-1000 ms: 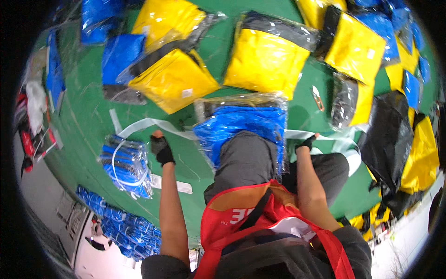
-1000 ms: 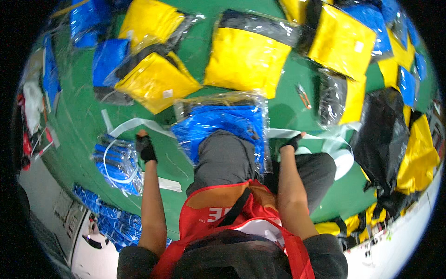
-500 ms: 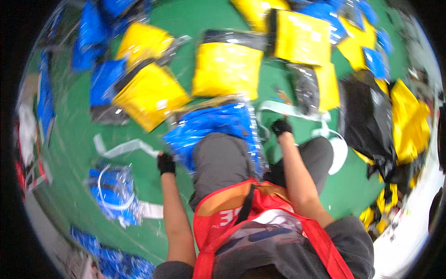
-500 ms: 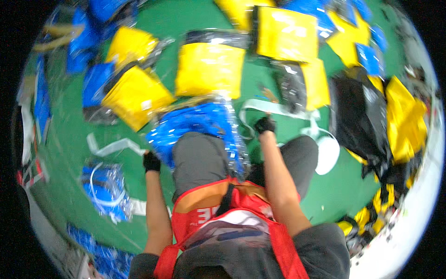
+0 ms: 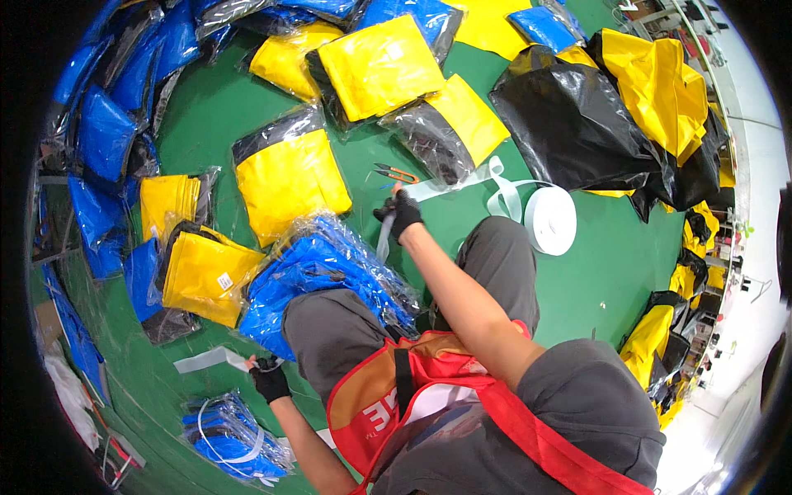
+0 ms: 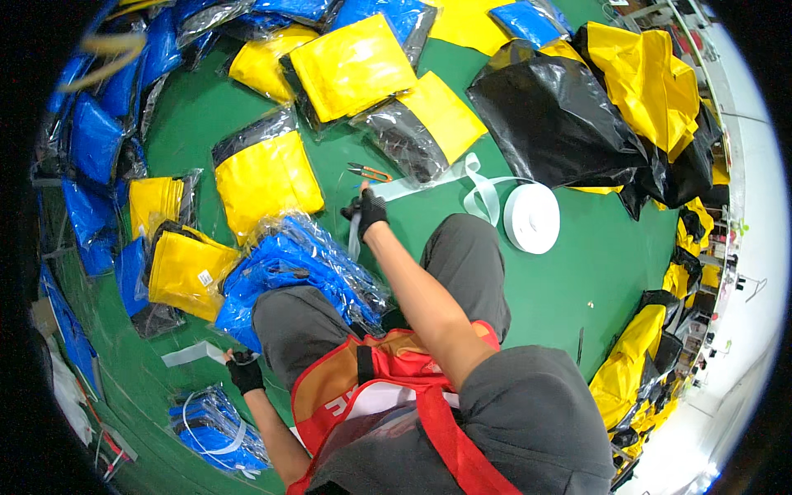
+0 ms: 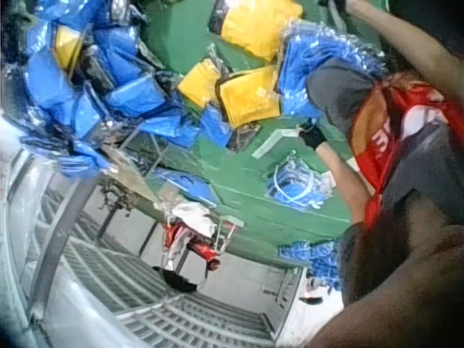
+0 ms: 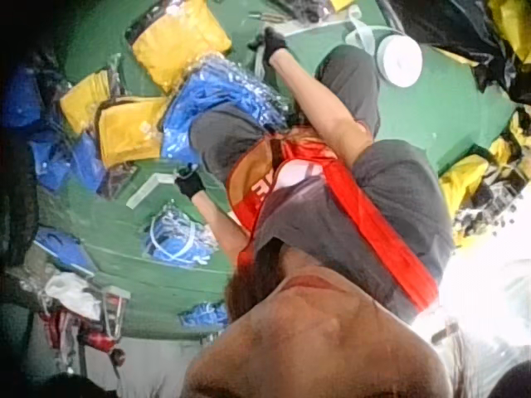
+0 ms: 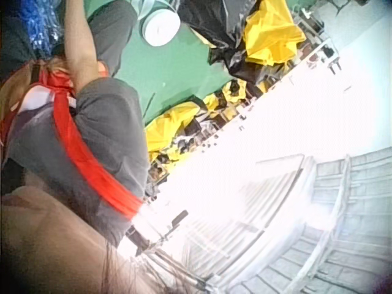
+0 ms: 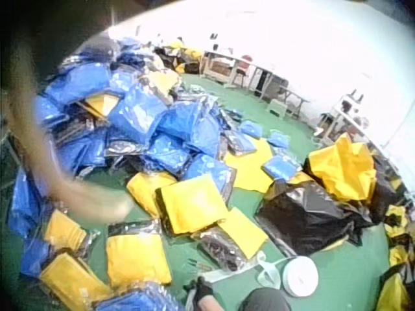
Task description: The person sits on a green floor and bundles blue and yellow plastic-wrapped packages using a white strap. They gather packages, wrap the strap around them, and secure the bundle with a tool, repeating the process for multiple sets.
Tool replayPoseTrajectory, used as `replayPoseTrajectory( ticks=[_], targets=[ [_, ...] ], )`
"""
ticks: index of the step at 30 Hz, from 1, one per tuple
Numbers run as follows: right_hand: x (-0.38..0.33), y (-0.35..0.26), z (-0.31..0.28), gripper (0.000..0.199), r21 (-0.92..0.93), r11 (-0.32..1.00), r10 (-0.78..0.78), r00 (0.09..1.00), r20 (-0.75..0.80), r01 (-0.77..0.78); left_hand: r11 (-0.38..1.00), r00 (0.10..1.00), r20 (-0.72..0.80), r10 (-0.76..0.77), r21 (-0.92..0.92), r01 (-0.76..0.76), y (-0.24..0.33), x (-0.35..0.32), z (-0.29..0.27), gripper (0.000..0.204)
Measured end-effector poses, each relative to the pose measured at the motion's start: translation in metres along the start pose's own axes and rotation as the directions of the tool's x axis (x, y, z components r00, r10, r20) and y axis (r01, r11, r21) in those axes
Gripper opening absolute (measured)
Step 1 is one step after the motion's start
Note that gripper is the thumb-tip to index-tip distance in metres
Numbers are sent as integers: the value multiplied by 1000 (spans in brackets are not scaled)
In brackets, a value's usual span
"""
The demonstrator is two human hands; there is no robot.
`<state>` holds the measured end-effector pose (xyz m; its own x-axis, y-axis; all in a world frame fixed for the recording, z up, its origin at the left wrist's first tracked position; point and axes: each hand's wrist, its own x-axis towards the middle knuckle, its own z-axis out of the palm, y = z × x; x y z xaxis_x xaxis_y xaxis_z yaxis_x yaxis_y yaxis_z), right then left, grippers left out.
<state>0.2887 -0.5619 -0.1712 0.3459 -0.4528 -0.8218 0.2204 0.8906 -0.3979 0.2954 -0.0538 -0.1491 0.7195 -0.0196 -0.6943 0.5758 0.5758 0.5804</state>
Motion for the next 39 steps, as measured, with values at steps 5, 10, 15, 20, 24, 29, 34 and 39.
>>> replayPoseTrajectory(
  ticks=[5,10,15,20,24,29,34,39],
  targets=[
    [-137,-128,49,32,-337,734,-517,807,285,590,991,922,-380,-75,-133,26,52,-47,38,41],
    [-209,-159,58,34,-585,654,-272,871,409,479,976,987,-143,74,216,-42,79,-118,92,50],
    [-218,-51,76,36,-717,350,-14,769,639,603,811,971,201,131,542,-222,139,-201,143,48],
    [-273,41,98,65,46,381,137,-105,985,924,-469,487,873,7,433,-770,64,-222,314,34],
    [-277,37,76,60,-244,216,281,179,943,945,-82,185,929,-320,168,-982,42,-241,348,52],
    [-271,19,72,49,-156,187,311,93,946,970,487,831,555,24,720,-495,38,-172,291,54],
    [-291,-11,92,49,-220,-258,416,314,854,941,221,683,718,-134,693,-686,1,-106,279,43],
    [-265,-10,72,31,-527,424,146,518,843,737,688,806,592,1,584,-430,25,-117,316,25]
  ],
)
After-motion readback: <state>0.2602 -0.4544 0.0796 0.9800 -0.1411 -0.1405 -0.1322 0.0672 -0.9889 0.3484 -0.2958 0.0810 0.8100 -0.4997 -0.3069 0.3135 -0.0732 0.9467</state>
